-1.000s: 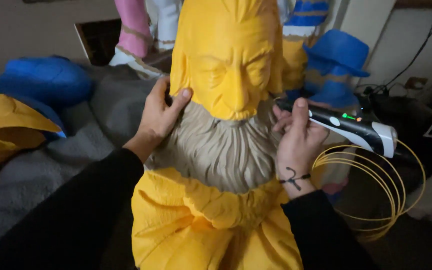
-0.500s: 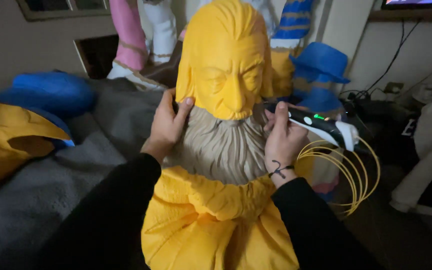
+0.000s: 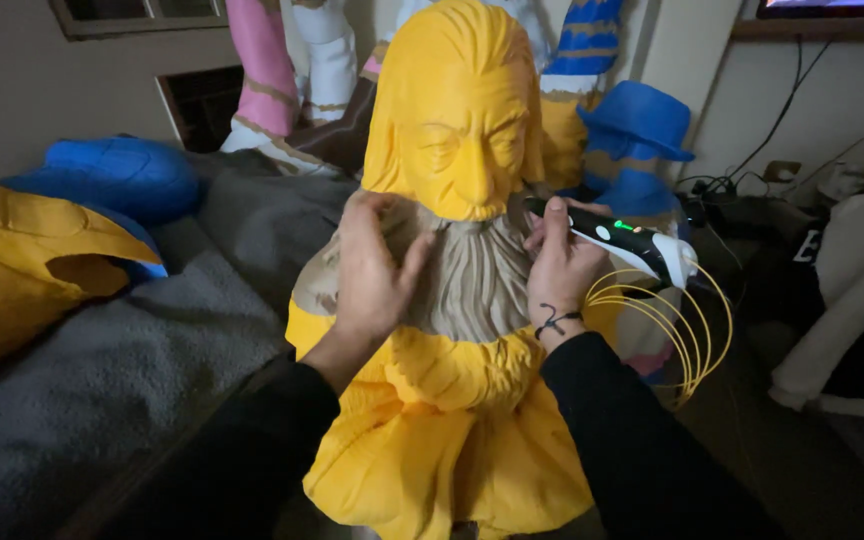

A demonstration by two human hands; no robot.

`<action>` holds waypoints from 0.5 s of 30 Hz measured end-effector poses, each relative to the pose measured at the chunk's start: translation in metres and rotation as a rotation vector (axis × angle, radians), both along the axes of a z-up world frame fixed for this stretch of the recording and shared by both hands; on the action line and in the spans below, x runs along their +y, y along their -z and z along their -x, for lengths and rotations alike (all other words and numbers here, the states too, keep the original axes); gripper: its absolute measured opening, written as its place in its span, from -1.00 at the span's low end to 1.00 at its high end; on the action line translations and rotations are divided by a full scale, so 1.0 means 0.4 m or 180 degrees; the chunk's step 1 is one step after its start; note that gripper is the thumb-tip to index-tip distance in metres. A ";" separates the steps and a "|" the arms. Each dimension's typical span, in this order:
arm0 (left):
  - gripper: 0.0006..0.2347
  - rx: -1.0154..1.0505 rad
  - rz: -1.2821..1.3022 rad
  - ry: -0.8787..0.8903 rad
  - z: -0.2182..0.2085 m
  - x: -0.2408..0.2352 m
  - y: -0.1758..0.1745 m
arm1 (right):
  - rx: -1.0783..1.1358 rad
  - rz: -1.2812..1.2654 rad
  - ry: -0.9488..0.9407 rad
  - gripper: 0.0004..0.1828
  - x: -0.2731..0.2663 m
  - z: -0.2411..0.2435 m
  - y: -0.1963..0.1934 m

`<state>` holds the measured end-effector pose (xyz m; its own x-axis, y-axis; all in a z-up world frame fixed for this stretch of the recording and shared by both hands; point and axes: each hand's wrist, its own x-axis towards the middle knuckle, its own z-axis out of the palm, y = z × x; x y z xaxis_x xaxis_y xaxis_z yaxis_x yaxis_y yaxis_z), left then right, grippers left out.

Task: Joining and repairing 3D printed sections of a large plastic bust using a 3D printing pen.

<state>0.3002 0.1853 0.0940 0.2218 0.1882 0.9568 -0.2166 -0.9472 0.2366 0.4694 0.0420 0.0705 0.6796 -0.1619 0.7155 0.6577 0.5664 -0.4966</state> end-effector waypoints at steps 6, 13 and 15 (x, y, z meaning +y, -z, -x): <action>-0.57 0.0524 -0.0196 0.0313 0.011 -0.022 -0.009 | 0.0128 -0.0076 -0.0138 -0.81 -0.009 0.032 -0.006; -0.27 -0.0077 -0.0403 0.0405 0.005 -0.036 -0.053 | -0.0118 -0.0308 -0.0443 -0.81 0.002 0.053 0.000; -0.21 -0.0138 -0.0339 0.0256 0.001 -0.054 -0.086 | -0.0076 -0.0325 -0.0472 -0.81 0.004 0.051 0.008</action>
